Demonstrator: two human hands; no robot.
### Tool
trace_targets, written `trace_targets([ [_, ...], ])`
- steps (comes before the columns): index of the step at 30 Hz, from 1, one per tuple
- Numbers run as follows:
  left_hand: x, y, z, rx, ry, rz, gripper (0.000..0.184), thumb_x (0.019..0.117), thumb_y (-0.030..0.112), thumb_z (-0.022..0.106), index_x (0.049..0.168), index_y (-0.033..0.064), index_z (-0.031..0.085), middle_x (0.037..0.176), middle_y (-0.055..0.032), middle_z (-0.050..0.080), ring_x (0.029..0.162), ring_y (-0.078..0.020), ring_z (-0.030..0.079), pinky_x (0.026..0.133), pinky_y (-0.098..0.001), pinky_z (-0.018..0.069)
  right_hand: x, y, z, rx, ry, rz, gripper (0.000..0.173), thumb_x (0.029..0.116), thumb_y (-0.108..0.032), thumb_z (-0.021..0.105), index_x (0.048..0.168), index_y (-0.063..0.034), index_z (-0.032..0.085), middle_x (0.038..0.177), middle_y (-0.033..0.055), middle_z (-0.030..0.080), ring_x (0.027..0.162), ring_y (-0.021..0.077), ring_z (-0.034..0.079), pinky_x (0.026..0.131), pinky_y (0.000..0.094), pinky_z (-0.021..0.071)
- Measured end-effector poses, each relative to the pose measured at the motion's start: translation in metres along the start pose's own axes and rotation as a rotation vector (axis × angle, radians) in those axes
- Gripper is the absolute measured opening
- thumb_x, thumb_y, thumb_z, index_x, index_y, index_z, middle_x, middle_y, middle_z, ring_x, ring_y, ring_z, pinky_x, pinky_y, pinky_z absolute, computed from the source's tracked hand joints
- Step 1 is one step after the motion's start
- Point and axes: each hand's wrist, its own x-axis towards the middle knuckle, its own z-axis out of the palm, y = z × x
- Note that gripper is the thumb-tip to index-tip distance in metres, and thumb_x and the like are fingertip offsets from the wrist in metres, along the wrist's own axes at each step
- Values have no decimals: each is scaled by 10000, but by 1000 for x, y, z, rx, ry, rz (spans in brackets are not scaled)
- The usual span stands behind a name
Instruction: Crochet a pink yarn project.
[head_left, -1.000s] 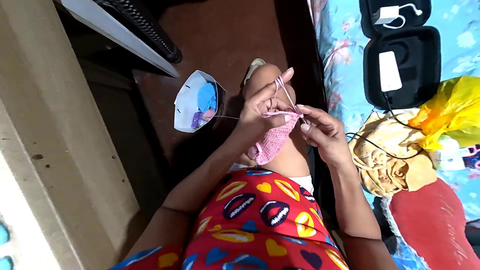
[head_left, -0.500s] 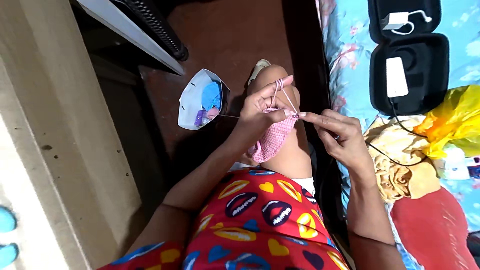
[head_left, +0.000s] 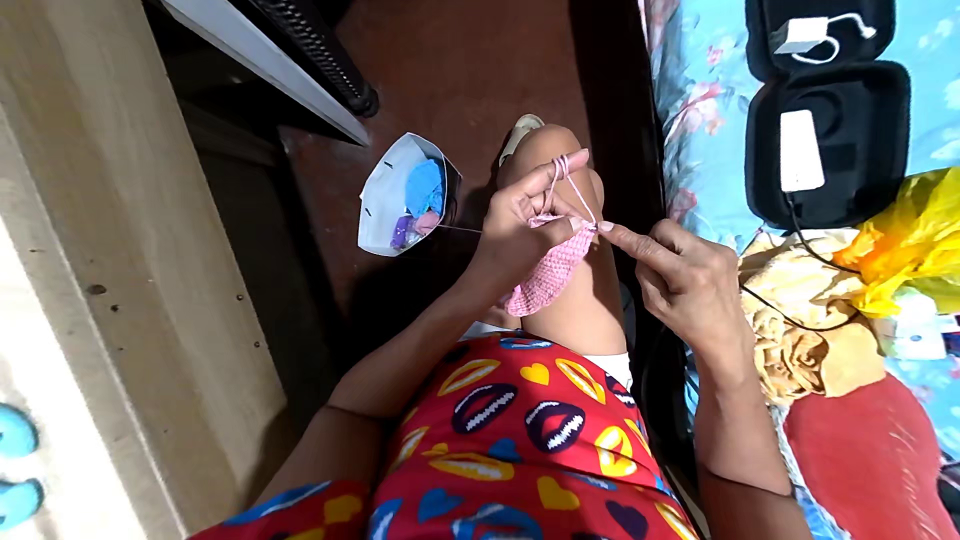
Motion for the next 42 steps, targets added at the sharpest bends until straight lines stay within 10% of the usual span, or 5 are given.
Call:
trace_targets([
  [14,-5,-4,7,-180,-61,-80,725,887,-159,598,1553,15,372,890,-90,737,760,-115,710,753,-254,601,-10,8,14,461,57,118,408,925,-7,500,1242,-70,750,744,9,566,615,5,469,547,146,387],
  [20,-33,-20,20,489,17,458,516,949,-17,598,1448,-60,473,912,-106,702,756,-100,653,716,-244,562,-8,-14,7,722,5,375,357,974,-8,561,1296,-57,707,1037,-1,748,770,-41,639,692,120,538],
  [24,-36,-36,29,489,17,653,352,944,-5,595,1292,-54,570,954,-140,703,881,-142,683,817,-280,562,0,-33,6,1274,41,648,394,937,28,589,1311,-74,660,697,-41,617,491,-23,456,446,120,381],
  [33,-17,2,8,-133,-142,34,642,916,-100,579,1527,-35,393,842,-27,718,693,-62,668,682,-215,583,-17,-12,12,381,248,102,165,987,-40,578,1088,58,664,905,107,707,787,51,663,721,184,552],
  [42,0,3,-13,-236,-238,-109,569,900,-84,560,1461,-34,487,849,-34,713,735,-75,673,728,-233,581,-14,2,7,236,218,-47,223,962,-41,566,1076,23,747,743,96,636,625,113,556,569,229,456],
])
